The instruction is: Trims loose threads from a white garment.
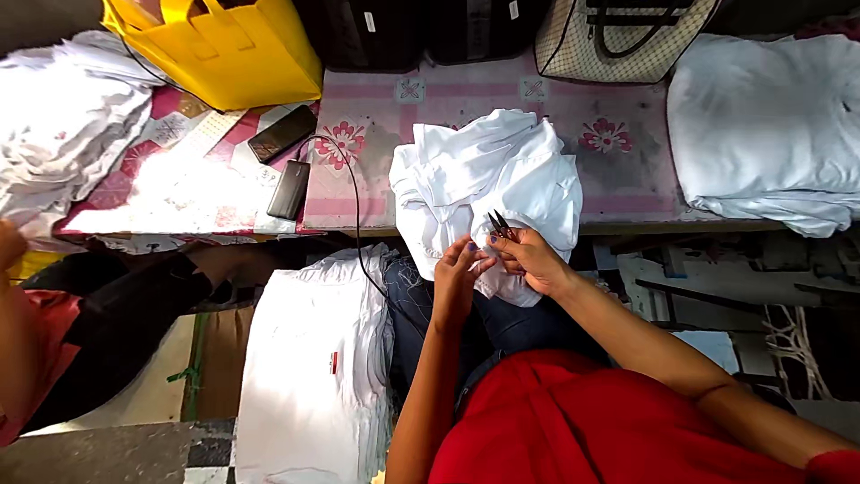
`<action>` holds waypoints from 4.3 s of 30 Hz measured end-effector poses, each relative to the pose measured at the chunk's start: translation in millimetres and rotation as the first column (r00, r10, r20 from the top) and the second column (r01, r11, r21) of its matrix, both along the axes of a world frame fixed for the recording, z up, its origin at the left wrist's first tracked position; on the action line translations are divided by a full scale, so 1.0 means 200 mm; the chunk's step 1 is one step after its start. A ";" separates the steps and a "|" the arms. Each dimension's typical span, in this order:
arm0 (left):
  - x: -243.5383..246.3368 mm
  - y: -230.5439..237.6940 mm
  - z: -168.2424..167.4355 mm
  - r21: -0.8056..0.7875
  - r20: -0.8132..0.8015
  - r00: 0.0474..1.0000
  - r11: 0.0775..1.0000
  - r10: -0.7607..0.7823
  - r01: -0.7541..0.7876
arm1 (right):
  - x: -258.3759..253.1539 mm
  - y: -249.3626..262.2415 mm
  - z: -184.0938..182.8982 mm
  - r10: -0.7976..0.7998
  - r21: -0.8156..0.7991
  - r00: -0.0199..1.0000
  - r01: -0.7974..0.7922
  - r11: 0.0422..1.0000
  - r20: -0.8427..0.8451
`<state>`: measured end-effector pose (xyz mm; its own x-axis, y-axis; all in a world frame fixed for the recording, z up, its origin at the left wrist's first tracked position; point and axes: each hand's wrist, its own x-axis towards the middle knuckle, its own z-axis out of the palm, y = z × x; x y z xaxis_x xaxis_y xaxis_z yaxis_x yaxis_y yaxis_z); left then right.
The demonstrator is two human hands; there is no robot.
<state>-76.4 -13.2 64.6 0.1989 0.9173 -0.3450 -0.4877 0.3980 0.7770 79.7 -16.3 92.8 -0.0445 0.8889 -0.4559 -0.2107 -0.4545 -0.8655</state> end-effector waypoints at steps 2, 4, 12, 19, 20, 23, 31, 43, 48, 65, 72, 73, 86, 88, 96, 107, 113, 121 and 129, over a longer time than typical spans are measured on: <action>0.03 0.01 0.01 0.067 -0.071 0.996 0.997 0.053 -0.048 | 0.01 -0.02 0.03 0.063 0.143 0.903 -0.136 0.980 0.425; 0.02 0.02 0.01 0.173 -0.185 0.978 0.983 0.093 -0.061 | 0.02 -0.08 0.09 -0.134 0.340 0.545 -0.298 0.892 0.828; 0.03 0.01 -0.07 0.790 -0.606 0.509 0.537 0.612 0.295 | 0.23 0.05 -0.04 -0.651 0.660 0.213 -0.473 0.584 0.728; -0.18 -0.11 -0.19 0.464 -0.870 0.378 0.783 0.315 0.414 | 0.46 -0.27 -0.10 -0.190 0.274 0.299 -0.273 0.922 0.935; -0.17 -0.12 -0.16 0.470 -0.861 0.399 0.793 0.315 0.388 | 0.45 -0.29 -0.05 -0.146 0.254 0.420 -0.215 0.943 0.896; -0.06 -0.14 -0.08 0.587 -0.774 0.520 0.718 0.361 0.374 | 0.35 -0.30 0.10 -0.008 0.140 0.857 -0.075 0.987 0.516; 0.09 -0.06 -0.21 0.676 -0.731 0.466 0.622 0.499 0.395 | 0.22 -0.16 0.10 0.229 -0.145 0.973 -0.225 0.964 0.009; 0.09 -0.10 -0.16 0.691 -0.643 0.630 0.685 0.435 0.232 | 0.19 -0.12 0.02 0.288 -0.213 0.956 -0.291 0.933 -0.045; 0.08 -0.11 -0.16 0.635 -0.628 0.701 0.742 0.337 0.213 | 0.21 -0.11 0.05 0.325 -0.222 0.943 -0.331 0.917 -0.064; 0.07 -0.11 -0.16 0.606 -0.596 0.743 0.777 0.303 0.169 | 0.15 -0.11 0.05 0.273 -0.269 0.960 -0.281 0.921 -0.066; -0.05 -0.13 -0.12 0.478 -0.816 0.505 0.820 0.282 0.314 | 0.18 -0.14 0.04 0.249 -0.154 0.966 -0.236 0.959 0.072; -0.12 -0.14 -0.07 0.401 -0.890 0.369 0.846 0.268 0.352 | 0.20 -0.18 0.06 0.224 -0.065 0.952 -0.215 0.974 0.209; 0.37 -0.16 -0.05 0.711 -0.599 0.351 0.275 0.720 0.647 | 0.26 -0.14 0.22 -0.449 0.631 0.616 -0.104 0.769 0.648; 0.39 -0.01 -0.01 0.747 -0.609 0.446 0.286 0.656 0.600 | 0.23 -0.12 0.28 -0.461 0.695 0.675 -0.108 0.711 0.576; -0.06 0.41 0.19 0.650 -0.756 0.201 0.681 0.622 0.338 | 0.44 -0.17 0.06 -0.378 0.561 0.567 -0.186 0.807 0.732; 0.44 0.20 0.06 0.513 -0.838 0.253 0.542 0.483 0.666 | 0.45 0.07 0.00 -0.506 0.647 0.443 -0.261 0.717 0.740; 0.36 0.17 0.15 0.676 -0.730 0.549 0.553 0.408 0.487 | 0.42 -0.01 -0.01 -0.578 0.685 0.370 -0.324 0.653 0.727; 0.15 0.19 -0.01 0.907 -0.365 0.565 0.420 0.740 0.036 | 0.42 -0.01 0.10 -0.693 0.808 0.451 -0.117 0.578 0.562; 0.19 0.13 -0.10 0.452 -0.750 0.628 0.853 0.206 0.261 | 0.43 0.00 0.06 -0.062 0.232 0.498 -0.287 0.929 0.865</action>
